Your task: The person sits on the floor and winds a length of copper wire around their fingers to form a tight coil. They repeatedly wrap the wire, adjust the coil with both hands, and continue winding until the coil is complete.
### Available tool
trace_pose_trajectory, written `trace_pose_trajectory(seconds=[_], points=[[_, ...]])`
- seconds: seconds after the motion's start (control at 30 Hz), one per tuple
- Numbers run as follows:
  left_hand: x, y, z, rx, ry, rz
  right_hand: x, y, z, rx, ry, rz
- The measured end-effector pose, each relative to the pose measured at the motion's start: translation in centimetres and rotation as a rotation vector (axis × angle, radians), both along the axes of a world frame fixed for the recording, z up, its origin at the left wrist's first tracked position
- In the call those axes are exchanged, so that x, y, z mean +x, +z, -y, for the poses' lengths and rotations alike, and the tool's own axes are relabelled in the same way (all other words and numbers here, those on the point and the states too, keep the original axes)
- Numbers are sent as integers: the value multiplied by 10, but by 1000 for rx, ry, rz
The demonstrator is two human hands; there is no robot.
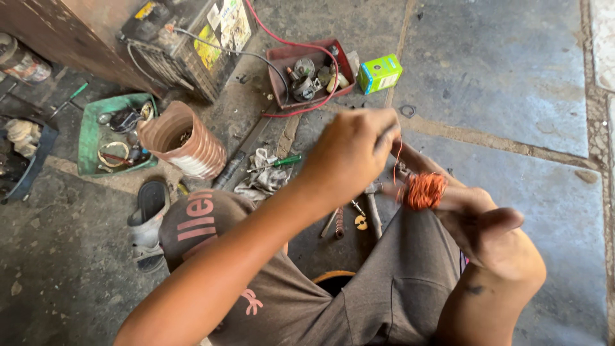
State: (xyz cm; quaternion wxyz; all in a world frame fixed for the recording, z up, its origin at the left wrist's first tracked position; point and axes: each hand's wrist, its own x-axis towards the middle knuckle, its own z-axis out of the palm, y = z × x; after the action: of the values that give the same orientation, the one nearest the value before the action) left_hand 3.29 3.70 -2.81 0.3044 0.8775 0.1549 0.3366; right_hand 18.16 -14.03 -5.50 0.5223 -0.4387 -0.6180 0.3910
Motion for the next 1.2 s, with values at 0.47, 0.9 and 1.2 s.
trace_pose_trajectory(seconds=[0.47, 0.9, 1.2], points=[[-37, -33, 107, 444, -491, 87, 16, -14, -17, 128, -298, -378], [17, -38, 21, -465, -315, 24, -4, -2, 17, 208, -77, -353], [-25, 45, 31, -235, -306, 94, -16, 26, -7, 82, -333, 157]])
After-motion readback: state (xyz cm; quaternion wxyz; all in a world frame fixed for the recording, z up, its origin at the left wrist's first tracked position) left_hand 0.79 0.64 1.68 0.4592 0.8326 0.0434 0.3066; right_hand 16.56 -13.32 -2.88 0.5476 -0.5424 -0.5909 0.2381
